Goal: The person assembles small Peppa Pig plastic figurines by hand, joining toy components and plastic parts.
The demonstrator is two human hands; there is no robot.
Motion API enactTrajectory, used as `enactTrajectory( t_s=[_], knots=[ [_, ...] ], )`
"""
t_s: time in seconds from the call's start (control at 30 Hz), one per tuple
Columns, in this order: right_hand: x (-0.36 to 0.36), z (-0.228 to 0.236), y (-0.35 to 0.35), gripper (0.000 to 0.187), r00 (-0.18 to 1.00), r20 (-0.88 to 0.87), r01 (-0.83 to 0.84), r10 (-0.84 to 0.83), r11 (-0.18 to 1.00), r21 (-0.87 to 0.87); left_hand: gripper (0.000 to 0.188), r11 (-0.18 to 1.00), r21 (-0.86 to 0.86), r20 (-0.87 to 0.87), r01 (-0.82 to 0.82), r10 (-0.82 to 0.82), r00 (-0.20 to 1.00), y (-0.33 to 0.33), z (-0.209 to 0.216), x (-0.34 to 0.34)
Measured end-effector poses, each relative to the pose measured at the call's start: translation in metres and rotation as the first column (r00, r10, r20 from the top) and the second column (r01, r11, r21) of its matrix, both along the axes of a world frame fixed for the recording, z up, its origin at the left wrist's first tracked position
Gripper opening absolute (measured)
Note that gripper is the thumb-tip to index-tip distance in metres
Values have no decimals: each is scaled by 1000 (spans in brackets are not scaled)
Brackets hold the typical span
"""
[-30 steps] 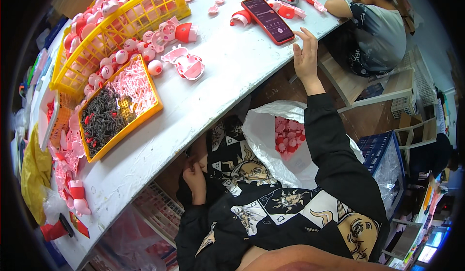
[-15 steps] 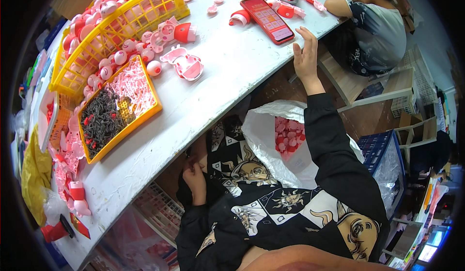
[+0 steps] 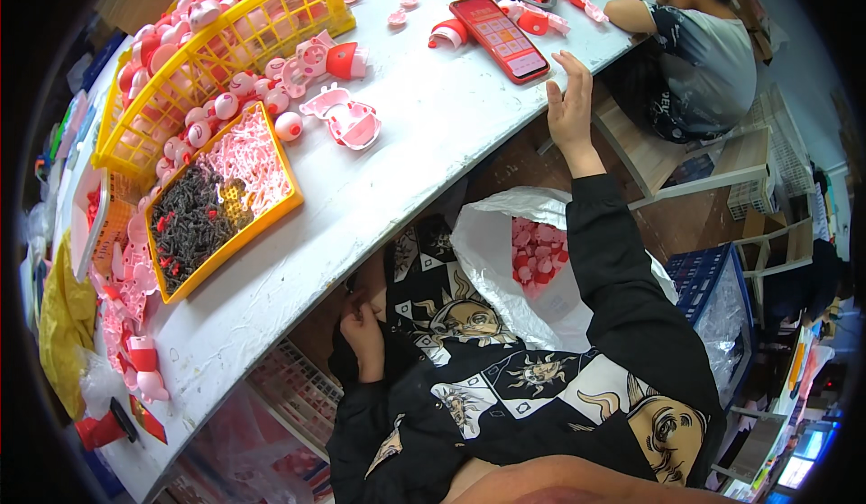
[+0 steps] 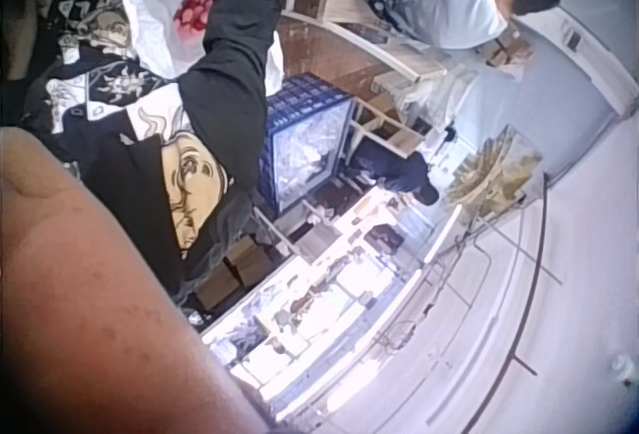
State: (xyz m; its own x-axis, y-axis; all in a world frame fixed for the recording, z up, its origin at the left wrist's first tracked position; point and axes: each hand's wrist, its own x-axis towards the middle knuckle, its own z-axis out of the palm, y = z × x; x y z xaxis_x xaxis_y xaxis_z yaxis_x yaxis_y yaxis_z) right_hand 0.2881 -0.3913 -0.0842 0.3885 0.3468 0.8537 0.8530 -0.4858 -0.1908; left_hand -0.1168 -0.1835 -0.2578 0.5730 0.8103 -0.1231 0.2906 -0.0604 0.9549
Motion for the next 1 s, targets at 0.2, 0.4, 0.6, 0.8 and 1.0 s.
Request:
enactTrajectory(
  t_s=[0.2,0.4,0.6,0.8,1.0],
  knots=[
    [1,2,2,43,1000,6,-20,20,1000,14,20,1000,-22,22,0,1,1000,0,4,1],
    [11,28,16,40,996,77,-45,44,999,5,20,1000,-16,15,-2,2,1000,0,2,1],
    [27,42,26,42,991,107,-79,86,995,-66,21,1000,-28,23,-6,7,1000,-1,1,1],
    [33,39,30,44,994,52,-89,94,992,-89,21,999,-35,22,-17,18,1000,0,1,-1],
    [38,36,31,49,997,25,-67,74,972,-227,21,1000,-12,1,-6,6,1000,0,3,1]
  ],
)
